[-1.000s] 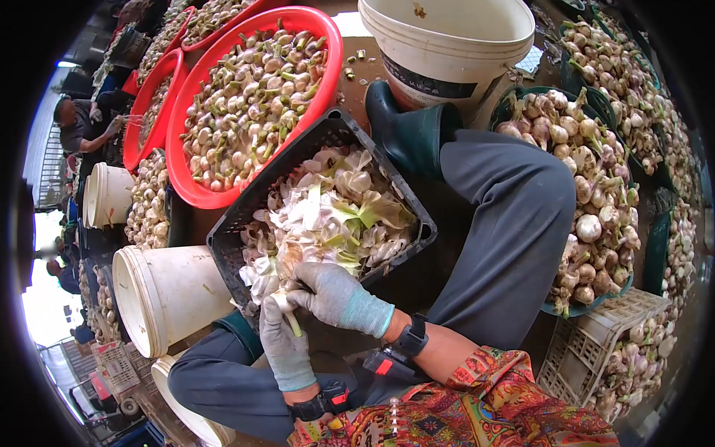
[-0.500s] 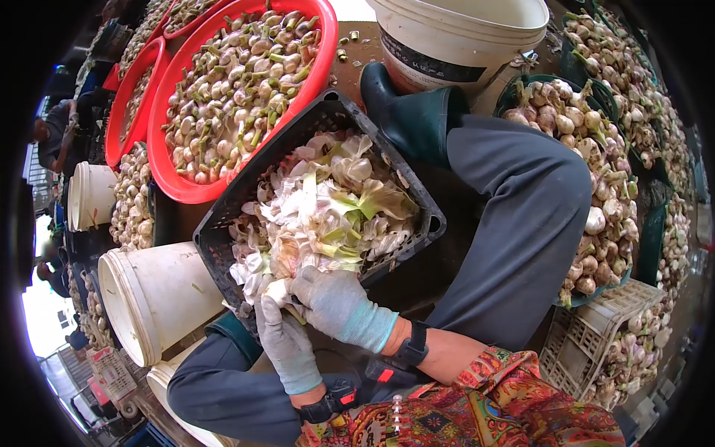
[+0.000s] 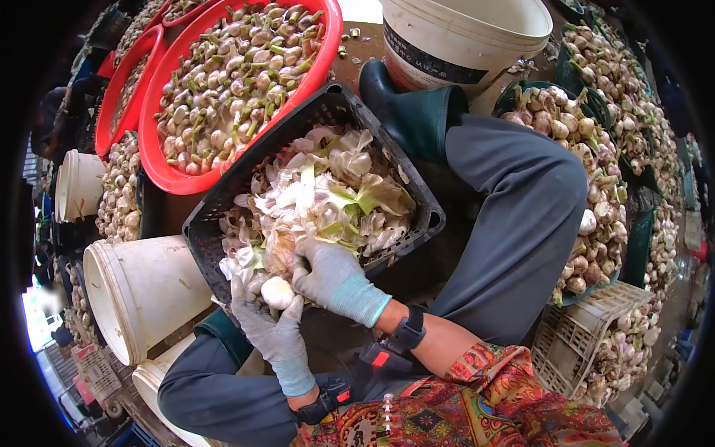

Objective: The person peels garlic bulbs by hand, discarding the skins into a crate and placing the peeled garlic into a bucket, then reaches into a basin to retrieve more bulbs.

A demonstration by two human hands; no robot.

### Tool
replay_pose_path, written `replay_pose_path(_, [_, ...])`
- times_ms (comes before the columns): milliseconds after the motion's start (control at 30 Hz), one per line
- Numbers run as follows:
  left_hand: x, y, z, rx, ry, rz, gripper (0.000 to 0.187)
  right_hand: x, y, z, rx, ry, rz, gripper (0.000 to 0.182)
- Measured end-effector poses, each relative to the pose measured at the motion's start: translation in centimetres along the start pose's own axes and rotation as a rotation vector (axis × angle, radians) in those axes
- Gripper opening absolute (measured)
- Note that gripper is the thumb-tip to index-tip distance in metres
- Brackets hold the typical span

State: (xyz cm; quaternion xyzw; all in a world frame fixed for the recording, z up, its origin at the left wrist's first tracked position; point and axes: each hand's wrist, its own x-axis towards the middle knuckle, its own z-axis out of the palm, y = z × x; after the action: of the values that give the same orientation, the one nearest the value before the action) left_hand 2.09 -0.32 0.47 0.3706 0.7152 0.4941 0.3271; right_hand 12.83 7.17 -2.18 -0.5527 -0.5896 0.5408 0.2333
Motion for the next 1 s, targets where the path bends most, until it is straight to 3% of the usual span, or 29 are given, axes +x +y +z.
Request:
replay_pose_path(100, [0.0, 0.0, 0.0, -0.088, 0.004, 0.073, 0.084, -0.7, 0.1, -1.0, 0.103, 0.057, -0.07, 0.018])
replay_pose_path(167, [0.1, 0.7, -0.1, -0.345, -0.004, -0.068, 0.067, -0.7, 1.0, -0.9, 0.171, 0.085, -0.049, 0.019])
replay_pose_path(200, [0.2, 1.1, -0.4, -0.595, -0.053, -0.162, 0.043, -0.4, 1.2, -0.9, 0.243, 0.114, -0.024, 0.019])
replay_pose_path(233, [0.3, 1.2, -0.7, -0.589, -0.054, -0.14, 0.043, -0.2, 1.4, -1.0, 0.255, 0.117, -0.043, 0.019])
replay_pose_path(300, [0.4, 0.3, -1.0, -0.958, -0.102, -0.355, 0.03, -0.2, 2.2, -1.4, 0.314, 0.083, 0.114, 0.019])
replay_pose_path(333, [0.5, -0.1, -1.0, -0.913, -0.113, -0.387, 0.029, 0.0, 2.7, -1.1, 0.418, 0.065, 0.133, 0.021])
replay_pose_path(367, [0.4, -0.4, -0.8, -0.704, -0.038, -0.38, 0.027, 0.1, 3.4, -1.1, 0.217, 0.09, 0.039, 0.027])
replay_pose_path(433, [1.2, 2.3, 1.2, -0.734, 0.045, -0.552, 0.025, 0.8, 5.8, 0.3, 0.188, 0.118, -0.099, 0.035])
replay_pose_path(500, [2.7, 1.3, 1.4, -0.847, -0.139, -0.57, 0.028, 1.0, 5.8, 0.1, 0.257, 0.071, -0.008, 0.035])
replay_pose_path(533, [3.1, 1.0, 2.1, -0.787, -0.135, -0.488, 0.036, 1.2, 5.7, 0.1, 0.281, 0.075, 0.02, 0.036])
replay_pose_path(567, [3.9, 2.8, 1.8, -0.812, -0.208, -0.71, 0.021, 1.2, 5.2, -0.7, 0.328, 0.015, 0.076, 0.038])
replay_pose_path(633, [5.0, 5.6, 6.0, -0.899, -0.344, -0.62, 0.037, 0.9, 4.8, -1.0, 0.578, 0.083, 0.019, 0.046])
replay_pose_path(667, [6.1, 7.3, 9.3, -0.68, -0.183, -0.549, 0.042, 0.7, 4.0, -1.6, 0.519, 0.102, 0.036, 0.047])
replay_pose_path(733, [7.8, 10.7, 13.5, -0.669, -0.274, -0.553, 0.043, 0.7, 4.3, -1.0, 0.467, 0.192, 0.01, 0.042])
replay_pose_path(767, [9.5, 11.3, 15.2, -0.822, -0.452, -0.541, 0.045, 2.2, 7.2, 1.9, 0.473, 0.186, 0.007, 0.042])
replay_pose_path(800, [10.5, 14.0, 17.6, -0.954, -0.715, -0.463, 0.045, 4.4, 10.6, 5.1, 0.911, 0.122, -0.007, 0.039])
replay_pose_path(833, [10.7, 16.8, 19.8, -0.921, -0.601, -0.505, 0.04, 5.4, 13.6, 9.0, 1.346, 0.027, -0.003, 0.038])
replay_pose_path(867, [12.1, 17.0, 21.9, -0.794, -0.87, -0.037, 0.037, -0.4, 12.6, 4.5, 1.348, -0.046, 0.021, 0.038])
replay_pose_path(900, [14.1, 16.9, 24.5, -0.745, -0.987, 0.335, 0.038, 0.0, 6.0, -1.6, 0.572, 0.079, -0.337, 0.019])
replay_pose_path(933, [15.0, 16.3, 25.0, -0.934, -1.021, 0.155, 0.043, 0.3, 7.0, 0.5, 0.342, 0.244, -0.196, 0.02])
replay_pose_path(967, [13.3, 19.4, 24.9, -1.133, -1.058, -0.021, 0.048, -0.1, 4.8, -1.8, 0.565, 0.202, -0.185, 0.02])
replay_pose_path(1000, [12.4, 20.4, 24.5, -0.96, -0.929, -0.013, 0.052, 0.3, 5.7, -1.0, 0.47, 0.241, -0.258, 0.024])
